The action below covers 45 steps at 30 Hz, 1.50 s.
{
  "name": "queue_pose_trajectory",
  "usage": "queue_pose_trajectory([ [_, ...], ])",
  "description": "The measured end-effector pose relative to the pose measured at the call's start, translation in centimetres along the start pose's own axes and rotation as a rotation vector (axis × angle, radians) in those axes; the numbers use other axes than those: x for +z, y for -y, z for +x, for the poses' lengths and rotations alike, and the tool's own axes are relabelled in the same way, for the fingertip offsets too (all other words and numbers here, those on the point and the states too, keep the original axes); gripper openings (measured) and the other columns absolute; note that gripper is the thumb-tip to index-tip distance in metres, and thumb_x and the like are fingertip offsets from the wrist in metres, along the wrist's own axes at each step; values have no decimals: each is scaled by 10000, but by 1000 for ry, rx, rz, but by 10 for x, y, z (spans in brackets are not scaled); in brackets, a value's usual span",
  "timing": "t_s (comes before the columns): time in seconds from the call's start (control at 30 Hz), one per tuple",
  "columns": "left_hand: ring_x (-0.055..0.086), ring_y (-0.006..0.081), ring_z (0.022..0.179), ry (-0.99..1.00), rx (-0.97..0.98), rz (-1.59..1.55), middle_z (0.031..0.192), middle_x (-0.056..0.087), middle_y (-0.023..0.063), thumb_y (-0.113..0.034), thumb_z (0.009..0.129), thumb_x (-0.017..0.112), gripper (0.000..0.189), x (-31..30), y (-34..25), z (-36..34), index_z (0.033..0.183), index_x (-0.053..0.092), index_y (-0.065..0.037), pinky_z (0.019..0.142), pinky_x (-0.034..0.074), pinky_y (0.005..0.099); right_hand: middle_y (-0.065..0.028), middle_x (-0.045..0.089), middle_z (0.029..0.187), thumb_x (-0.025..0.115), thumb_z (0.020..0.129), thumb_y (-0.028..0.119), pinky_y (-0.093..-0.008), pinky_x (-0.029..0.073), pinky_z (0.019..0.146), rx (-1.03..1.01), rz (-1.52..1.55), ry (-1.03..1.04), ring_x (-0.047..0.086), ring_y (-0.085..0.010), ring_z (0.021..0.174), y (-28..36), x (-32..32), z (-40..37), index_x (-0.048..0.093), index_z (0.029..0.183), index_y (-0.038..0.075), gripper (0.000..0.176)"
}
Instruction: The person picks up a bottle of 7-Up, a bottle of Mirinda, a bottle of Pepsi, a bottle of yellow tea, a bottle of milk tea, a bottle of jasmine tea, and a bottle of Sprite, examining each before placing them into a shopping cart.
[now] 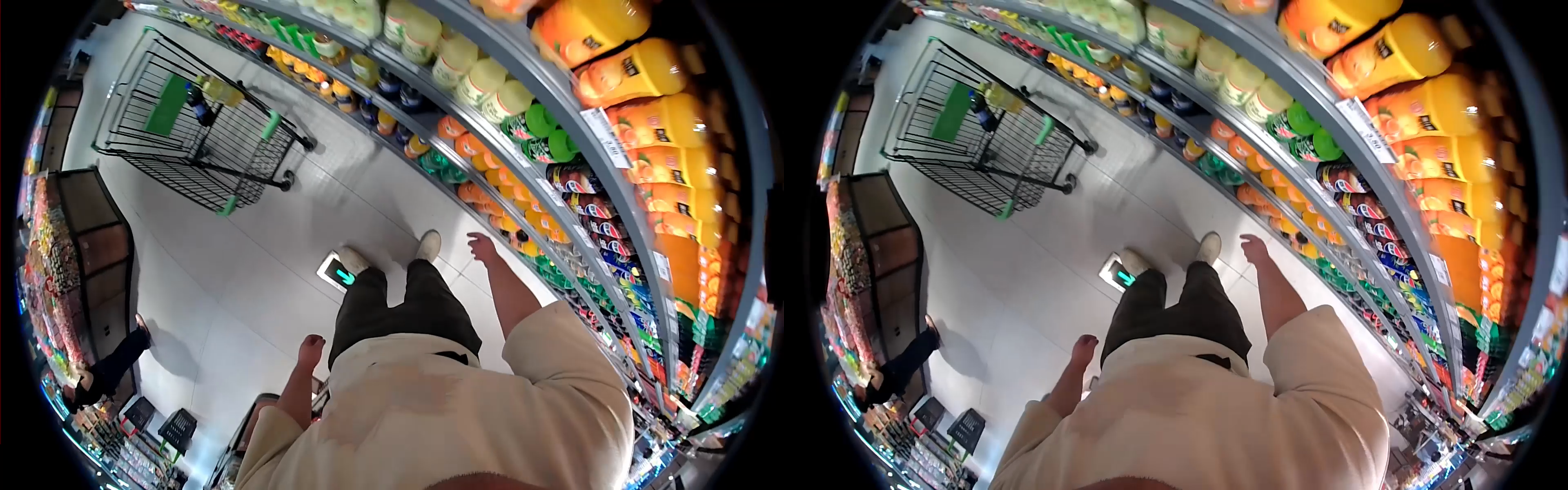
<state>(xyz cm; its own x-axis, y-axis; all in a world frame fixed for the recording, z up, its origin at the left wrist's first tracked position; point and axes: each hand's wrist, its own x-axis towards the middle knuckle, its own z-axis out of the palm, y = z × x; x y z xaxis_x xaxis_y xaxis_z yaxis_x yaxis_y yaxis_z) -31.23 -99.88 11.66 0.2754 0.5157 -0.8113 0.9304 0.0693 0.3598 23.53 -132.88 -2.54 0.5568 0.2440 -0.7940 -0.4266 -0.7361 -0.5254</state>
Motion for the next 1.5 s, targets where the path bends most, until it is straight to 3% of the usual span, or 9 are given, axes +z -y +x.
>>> queue_pose_trajectory([
  [0.07,665,239,953,-3,21,-11,997,716,125,-269,869,681,308,-28,0,7,1060,683,-27,862,517,358,-55,655,847,652,841,118,-302,481,482,70,-17,77,604,-157,658,22,15,-20,659,1237,164,398],
  [0.37,652,222,964,-68,39,-204,1016,713,105,-291,871,679,324,-142,3,58,1075,695,-39,876,508,348,-85,680,877,626,820,108,-339,529,518,-34,-138,155,640,-186,654,118,104,-83,653,1233,140,416],
  [0.73,666,229,983,-37,142,-60,1042,713,105,-273,896,687,317,-237,-82,114,1115,651,-47,871,519,358,-144,685,776,582,832,189,-397,544,577,-82,-332,228,653,-243,618,225,208,-1,710,1112,82,326],
  [0.87,665,228,981,-47,134,-97,1037,712,104,-281,892,690,323,-294,-107,134,1111,654,-46,870,519,358,-174,699,900,609,892,297,-373,527,520,-405,-622,286,674,-207,633,315,285,69,712,1069,85,295],
  [0.93,665,227,973,-121,102,-28,1031,712,106,-285,888,691,327,-324,-131,144,1107,657,-45,868,517,358,-167,697,938,610,916,354,-372,522,536,-635,-369,215,675,-224,656,354,342,118,660,1156,66,377],
  [1.1,658,209,939,-258,146,-183,979,704,87,-276,889,684,315,-383,-158,191,1086,660,-32,840,511,345,-160,690,964,613,929,439,-386,534,550,-189,-140,372,666,-265,657,554,400,59,382,1401,35,663],
  [1.17,643,161,919,-235,135,-411,952,683,34,-256,909,656,272,-406,-177,209,1099,655,-62,803,500,316,-174,693,987,586,948,438,-393,551,575,66,-238,120,693,-271,716,586,424,64,407,1328,-5,610],
  [1.37,638,126,983,-89,172,-588,1051,677,8,-239,949,592,180,-503,-260,272,1074,612,-112,763,492,303,-241,689,1050,523,973,326,-491,549,785,14,-481,-200,693,-382,968,580,440,85,443,1175,-19,407],
  [1.5,591,76,798,36,351,-621,931,634,-3,-151,967,551,94,-574,-284,376,1033,597,-104,649,456,222,-295,671,1040,511,972,304,-534,506,843,10,-392,-253,661,-445,976,596,442,75,445,1165,-7,372],
])
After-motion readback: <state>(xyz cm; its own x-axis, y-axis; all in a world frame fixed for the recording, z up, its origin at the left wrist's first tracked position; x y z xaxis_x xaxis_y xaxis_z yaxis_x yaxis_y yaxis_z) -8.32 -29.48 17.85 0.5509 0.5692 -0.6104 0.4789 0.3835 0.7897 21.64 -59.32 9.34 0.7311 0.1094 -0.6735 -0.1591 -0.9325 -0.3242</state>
